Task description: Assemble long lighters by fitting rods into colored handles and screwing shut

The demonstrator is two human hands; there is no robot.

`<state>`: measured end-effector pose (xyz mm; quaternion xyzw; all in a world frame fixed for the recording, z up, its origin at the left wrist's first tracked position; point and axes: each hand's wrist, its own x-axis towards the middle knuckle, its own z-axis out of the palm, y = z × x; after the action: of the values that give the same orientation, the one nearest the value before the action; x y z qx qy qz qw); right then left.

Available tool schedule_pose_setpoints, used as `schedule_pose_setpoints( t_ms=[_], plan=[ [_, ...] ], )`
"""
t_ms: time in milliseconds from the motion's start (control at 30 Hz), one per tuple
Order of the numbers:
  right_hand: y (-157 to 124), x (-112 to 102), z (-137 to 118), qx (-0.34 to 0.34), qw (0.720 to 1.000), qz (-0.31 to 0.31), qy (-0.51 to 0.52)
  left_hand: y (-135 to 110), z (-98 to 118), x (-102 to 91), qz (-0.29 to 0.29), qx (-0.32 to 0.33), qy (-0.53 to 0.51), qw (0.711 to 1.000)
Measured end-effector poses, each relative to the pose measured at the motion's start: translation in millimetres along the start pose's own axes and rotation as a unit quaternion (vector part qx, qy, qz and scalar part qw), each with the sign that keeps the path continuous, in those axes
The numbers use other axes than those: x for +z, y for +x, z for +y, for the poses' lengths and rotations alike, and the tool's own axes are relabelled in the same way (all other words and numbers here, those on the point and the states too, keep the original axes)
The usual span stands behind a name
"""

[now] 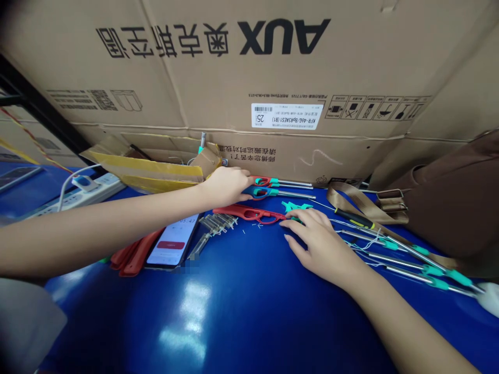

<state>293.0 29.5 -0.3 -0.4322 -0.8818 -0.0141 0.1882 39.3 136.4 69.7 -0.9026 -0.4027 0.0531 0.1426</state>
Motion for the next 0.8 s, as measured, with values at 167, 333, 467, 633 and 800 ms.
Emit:
schedule_pose_setpoints(
  t_ms=[167, 333, 467, 633, 800],
  plan=[
    [0, 0, 0, -0.01, 1.0, -0.001, -0.005, 3, 3, 2.6, -0.03, -0.013, 0.004, 0.999],
    [0, -1, 0, -0.011, 1.0, 0.0, -0.006, 10, -3, 7.4, -0.052, -0.036, 0.006, 0.998],
    [0, -2, -1, -0.012, 1.0, 0.001, -0.007, 10, -6, 8.9, -0.061, -0.039, 0.001, 0.997],
    [0, -2, -1, -0.017, 1.0, 0.006, -0.008, 6, -6, 10.2, -0.028, -0.031, -0.008, 0.999],
    [0, -3, -2, -0.019, 1.0, 0.005, -0.01, 3, -5, 12.1, 0.002, -0.029, -0.013, 1.0]
  ],
)
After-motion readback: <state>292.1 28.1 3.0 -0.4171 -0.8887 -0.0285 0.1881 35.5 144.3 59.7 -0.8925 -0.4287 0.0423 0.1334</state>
